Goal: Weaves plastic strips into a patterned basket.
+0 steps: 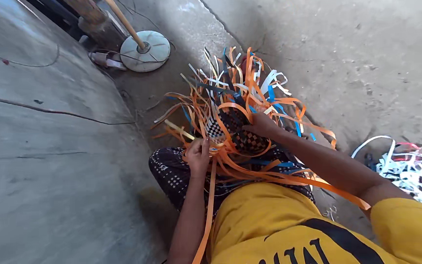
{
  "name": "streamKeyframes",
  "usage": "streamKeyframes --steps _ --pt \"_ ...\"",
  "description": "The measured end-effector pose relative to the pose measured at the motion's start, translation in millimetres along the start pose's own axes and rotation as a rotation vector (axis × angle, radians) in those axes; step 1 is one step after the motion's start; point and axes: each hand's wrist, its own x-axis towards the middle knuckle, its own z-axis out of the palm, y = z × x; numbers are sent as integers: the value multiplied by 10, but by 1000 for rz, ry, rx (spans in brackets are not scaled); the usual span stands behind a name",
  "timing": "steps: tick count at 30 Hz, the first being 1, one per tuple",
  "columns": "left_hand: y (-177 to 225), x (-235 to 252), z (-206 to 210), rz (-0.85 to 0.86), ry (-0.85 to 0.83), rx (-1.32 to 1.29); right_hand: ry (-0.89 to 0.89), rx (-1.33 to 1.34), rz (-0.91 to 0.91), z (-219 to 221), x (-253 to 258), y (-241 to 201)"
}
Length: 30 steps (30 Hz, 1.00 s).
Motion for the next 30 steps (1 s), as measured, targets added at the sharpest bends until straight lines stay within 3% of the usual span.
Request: streamKeyframes --steps 3,6,16,30 --pt "-56 -104 -57 -48 -243 243 -20 -24 33 -12 11 -84" --pt "-64 -82 -1 -146 -407 276 -58 -60 72 -45 23 -140" --pt "-114 -146 146 153 -353 220 -47 13 116 -37 -93 -235" --pt "-81 -167 264 29 -333 204 -23 71 107 66 -74 -177"
